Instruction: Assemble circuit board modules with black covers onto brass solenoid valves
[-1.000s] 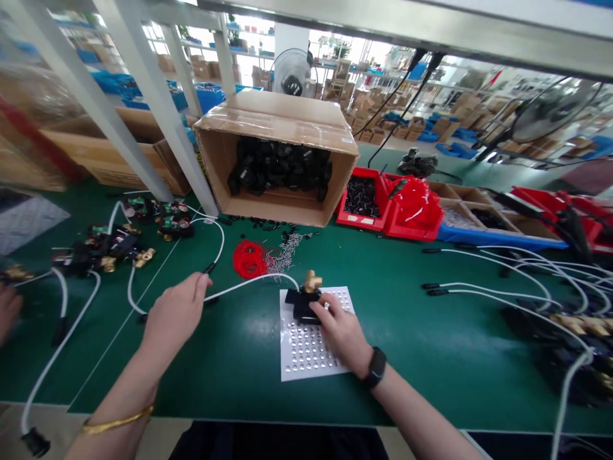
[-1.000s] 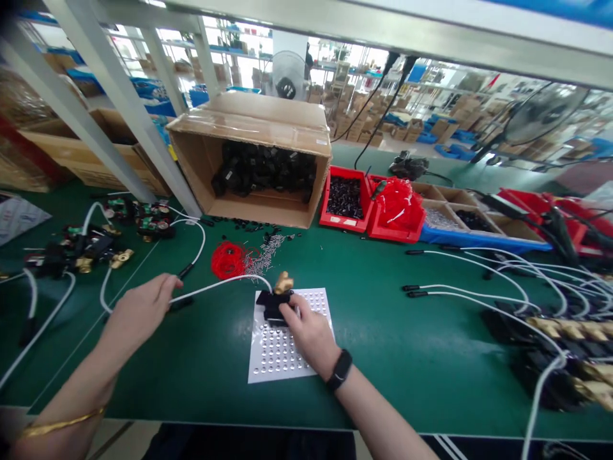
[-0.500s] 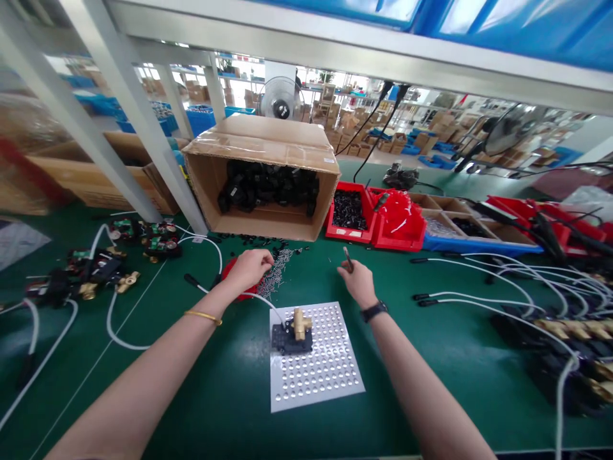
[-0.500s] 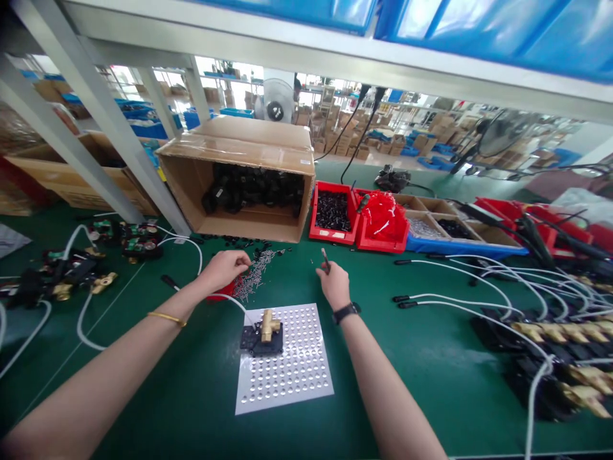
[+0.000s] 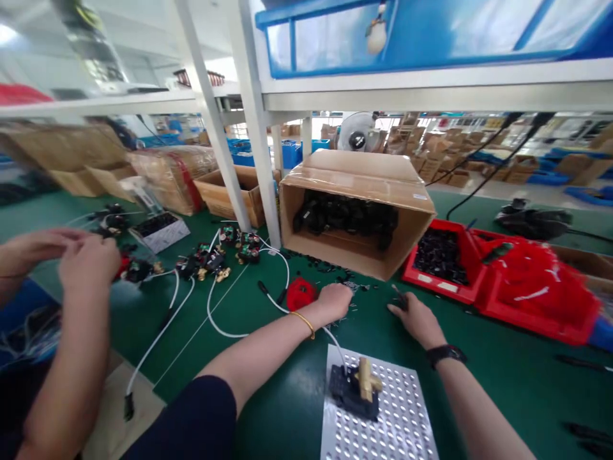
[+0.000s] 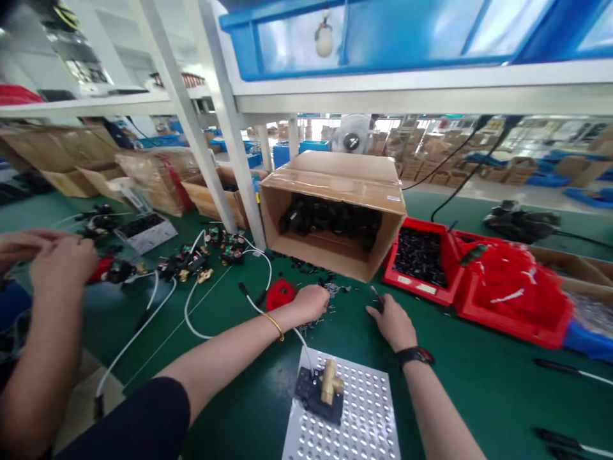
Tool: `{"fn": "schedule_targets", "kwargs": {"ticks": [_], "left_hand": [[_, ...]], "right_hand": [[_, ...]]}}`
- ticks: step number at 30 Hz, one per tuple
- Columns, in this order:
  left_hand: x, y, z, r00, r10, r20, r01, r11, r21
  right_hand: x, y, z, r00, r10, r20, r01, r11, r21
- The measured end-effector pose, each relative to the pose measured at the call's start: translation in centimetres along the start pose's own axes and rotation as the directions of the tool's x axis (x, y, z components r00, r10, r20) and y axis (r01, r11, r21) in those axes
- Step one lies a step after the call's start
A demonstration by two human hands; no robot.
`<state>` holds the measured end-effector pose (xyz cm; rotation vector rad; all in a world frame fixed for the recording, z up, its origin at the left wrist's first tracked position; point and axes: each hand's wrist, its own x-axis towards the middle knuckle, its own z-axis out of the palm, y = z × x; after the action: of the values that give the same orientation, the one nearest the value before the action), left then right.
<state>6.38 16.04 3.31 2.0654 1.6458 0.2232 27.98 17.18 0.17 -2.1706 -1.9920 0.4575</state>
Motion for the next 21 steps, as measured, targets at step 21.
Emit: {"fn": "schedule_targets", "kwargs": {"ticks": [21], "left_hand": [[-15.5,-4.0,2.2,0.929,-0.359,0.089,0.160,0.173,-0.972]], "right_hand": [[-4.2,-7.5,2.8,0.965,-0.253,0.065,0.233,0.946,0.226]]}}
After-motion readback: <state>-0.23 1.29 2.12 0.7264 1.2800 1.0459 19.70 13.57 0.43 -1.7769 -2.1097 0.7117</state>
